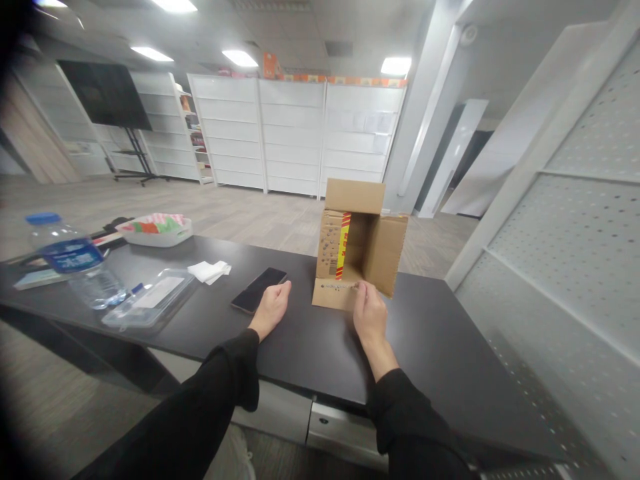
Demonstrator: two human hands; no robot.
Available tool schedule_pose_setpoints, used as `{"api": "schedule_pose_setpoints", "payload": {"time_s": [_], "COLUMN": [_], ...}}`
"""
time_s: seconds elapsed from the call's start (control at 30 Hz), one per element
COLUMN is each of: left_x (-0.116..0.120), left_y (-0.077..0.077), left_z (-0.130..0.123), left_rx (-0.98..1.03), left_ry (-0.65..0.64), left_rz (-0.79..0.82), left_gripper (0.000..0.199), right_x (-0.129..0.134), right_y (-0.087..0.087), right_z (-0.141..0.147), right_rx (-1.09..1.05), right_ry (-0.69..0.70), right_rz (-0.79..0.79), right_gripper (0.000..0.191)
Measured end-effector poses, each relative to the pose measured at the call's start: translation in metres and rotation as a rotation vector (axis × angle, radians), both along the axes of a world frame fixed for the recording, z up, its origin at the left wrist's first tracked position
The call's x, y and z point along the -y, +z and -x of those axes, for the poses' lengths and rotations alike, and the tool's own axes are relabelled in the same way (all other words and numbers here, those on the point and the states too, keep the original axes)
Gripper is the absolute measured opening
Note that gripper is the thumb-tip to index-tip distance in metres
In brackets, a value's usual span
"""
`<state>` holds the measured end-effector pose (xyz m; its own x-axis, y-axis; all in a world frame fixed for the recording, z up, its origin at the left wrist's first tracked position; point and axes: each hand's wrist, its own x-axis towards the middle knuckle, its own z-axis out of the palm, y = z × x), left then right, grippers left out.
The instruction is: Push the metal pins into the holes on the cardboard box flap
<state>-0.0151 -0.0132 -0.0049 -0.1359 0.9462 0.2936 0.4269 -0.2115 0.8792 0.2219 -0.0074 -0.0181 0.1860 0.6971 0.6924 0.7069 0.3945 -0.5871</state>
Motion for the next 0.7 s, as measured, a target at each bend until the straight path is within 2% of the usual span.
{"api": "schedule_pose_setpoints", "payload": {"time_s": [0.7], "left_x": [-0.0005], "left_y": [0.0003], "left_z": [0.0005], "left_rx": [0.008], "left_ry": [0.009], "left_rz": [-0.014], "left_gripper": [0.049], "right_x": [-0.0037], "right_y": [-0.006], "right_z": [0.002], "right_rx": [0.085], "right_ry": [-0.037], "right_rz": [0.043], "right_gripper": [0.05]}}
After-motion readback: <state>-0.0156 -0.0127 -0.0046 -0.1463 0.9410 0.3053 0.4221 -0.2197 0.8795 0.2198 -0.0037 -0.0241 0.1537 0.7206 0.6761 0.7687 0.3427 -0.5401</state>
